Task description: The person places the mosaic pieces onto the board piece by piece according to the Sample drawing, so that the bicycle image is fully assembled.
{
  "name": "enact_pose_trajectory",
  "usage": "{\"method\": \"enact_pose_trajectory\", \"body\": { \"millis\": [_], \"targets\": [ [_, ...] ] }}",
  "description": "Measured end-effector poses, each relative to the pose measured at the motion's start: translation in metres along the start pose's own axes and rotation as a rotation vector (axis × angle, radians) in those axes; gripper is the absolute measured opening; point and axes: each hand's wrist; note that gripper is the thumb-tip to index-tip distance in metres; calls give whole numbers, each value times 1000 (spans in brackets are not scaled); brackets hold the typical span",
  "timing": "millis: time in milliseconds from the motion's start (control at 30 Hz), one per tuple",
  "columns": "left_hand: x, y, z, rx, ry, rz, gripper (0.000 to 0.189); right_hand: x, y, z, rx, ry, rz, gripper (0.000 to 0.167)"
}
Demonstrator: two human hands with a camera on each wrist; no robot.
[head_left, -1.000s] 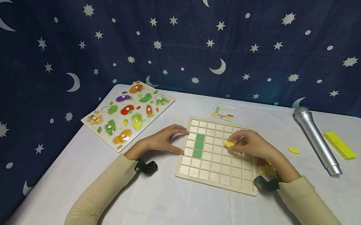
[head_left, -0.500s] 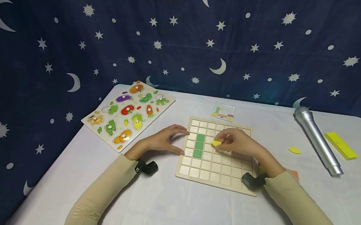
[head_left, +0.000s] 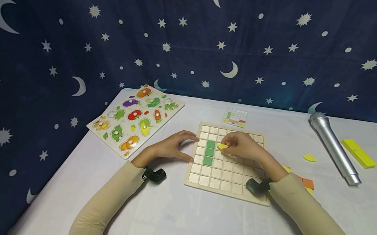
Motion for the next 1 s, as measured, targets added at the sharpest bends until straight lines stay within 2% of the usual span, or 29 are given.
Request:
{"method": "enact_pose_trajectory", "body": {
  "millis": [167, 500, 1000],
  "targets": [
    [-1, 0, 0, 8, 4, -6, 71, -1, -1, 1, -5, 14, -27, 23],
    [-1, 0, 0, 17, 10, -5, 72, 0, 3, 0, 4, 6, 30, 18],
    [0, 1, 1, 23, 2, 0, 72, -1, -1, 3, -40, 17, 62, 16]
  ]
}}
Point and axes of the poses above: each hand's wrist, its own z-axis towards the middle knuckle, its own x-axis out of the back of the hand, y = z × x, and after that the axes turned 13 degrees about -y, right-handed
